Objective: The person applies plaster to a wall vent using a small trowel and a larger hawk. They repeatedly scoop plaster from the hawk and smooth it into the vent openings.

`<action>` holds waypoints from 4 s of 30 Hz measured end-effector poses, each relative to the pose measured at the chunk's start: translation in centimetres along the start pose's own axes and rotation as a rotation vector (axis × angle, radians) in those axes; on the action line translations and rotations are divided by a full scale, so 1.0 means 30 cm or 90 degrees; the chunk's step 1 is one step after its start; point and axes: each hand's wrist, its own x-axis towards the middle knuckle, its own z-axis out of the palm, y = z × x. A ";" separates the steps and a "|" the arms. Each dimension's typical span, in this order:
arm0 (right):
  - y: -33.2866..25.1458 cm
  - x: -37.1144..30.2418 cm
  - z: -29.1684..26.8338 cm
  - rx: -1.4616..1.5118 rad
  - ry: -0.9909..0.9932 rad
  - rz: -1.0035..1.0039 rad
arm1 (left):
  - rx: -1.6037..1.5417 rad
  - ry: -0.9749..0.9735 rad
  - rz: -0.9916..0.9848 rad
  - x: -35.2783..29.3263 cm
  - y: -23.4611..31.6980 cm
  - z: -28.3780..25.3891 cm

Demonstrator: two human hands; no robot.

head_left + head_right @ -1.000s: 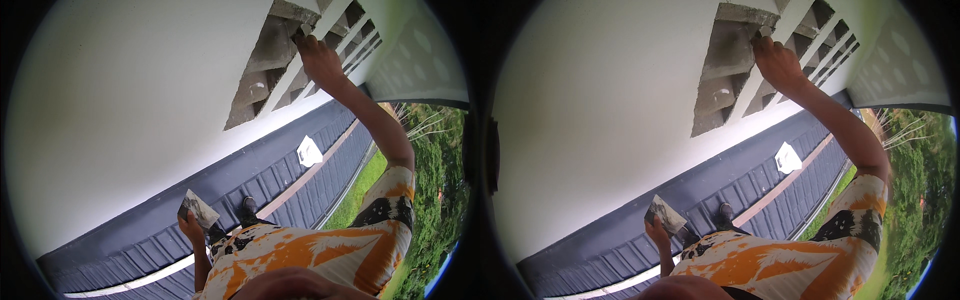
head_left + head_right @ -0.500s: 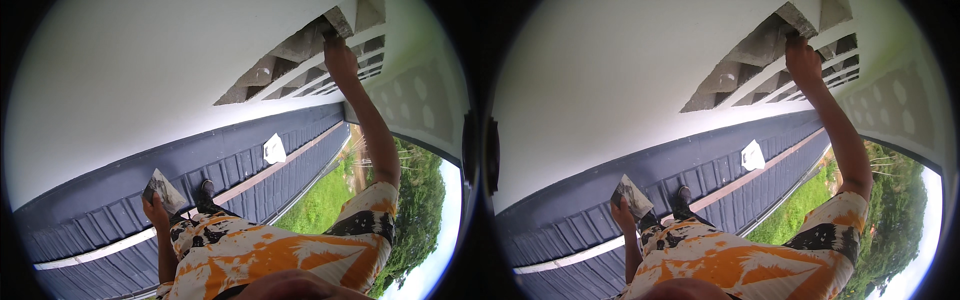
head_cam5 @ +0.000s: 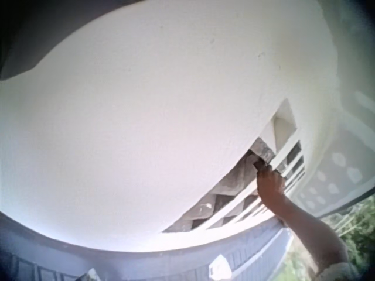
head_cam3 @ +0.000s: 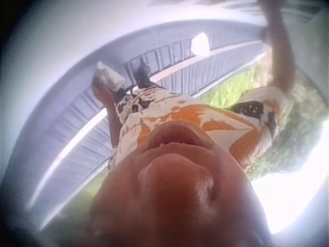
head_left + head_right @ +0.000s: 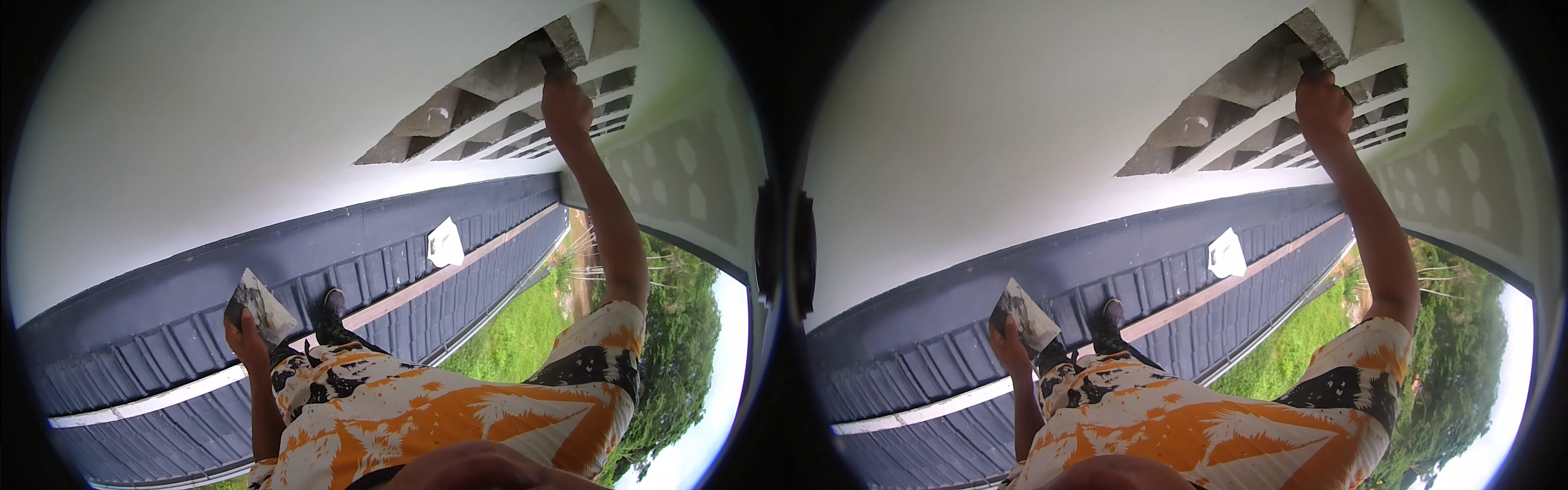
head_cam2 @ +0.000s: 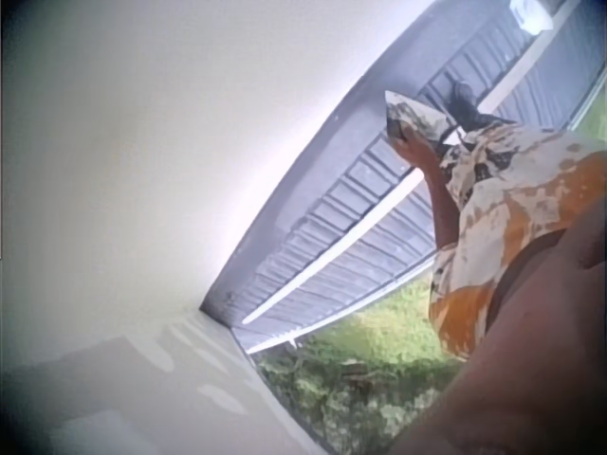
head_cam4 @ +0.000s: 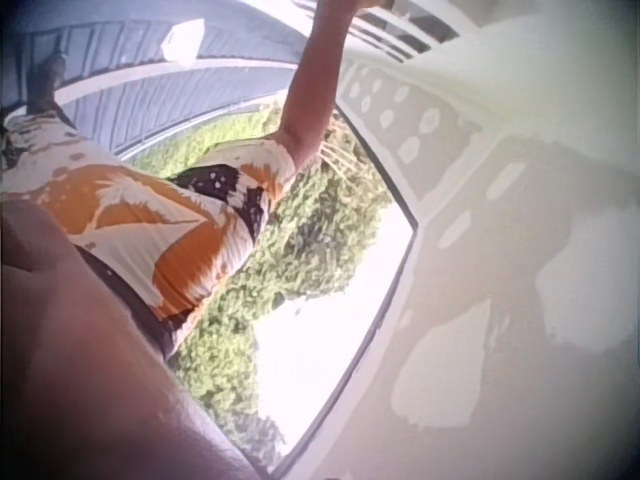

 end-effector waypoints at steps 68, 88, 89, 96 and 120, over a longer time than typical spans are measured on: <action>0.064 -0.124 -0.031 0.091 0.130 -0.073 | -0.116 0.021 -0.047 0.043 0.038 -0.004; 0.087 -0.113 -0.091 0.151 0.283 -0.187 | -0.162 0.008 -0.083 0.023 0.091 -0.005; 0.116 -0.116 -0.052 0.166 0.306 -0.218 | -0.154 0.008 -0.079 0.021 0.087 -0.010; 0.247 -0.105 0.106 0.256 0.479 -0.214 | -0.143 0.012 -0.050 0.013 0.077 -0.001; 0.286 -0.201 -0.017 0.471 0.672 0.065 | -0.217 0.050 0.045 -0.231 0.290 0.105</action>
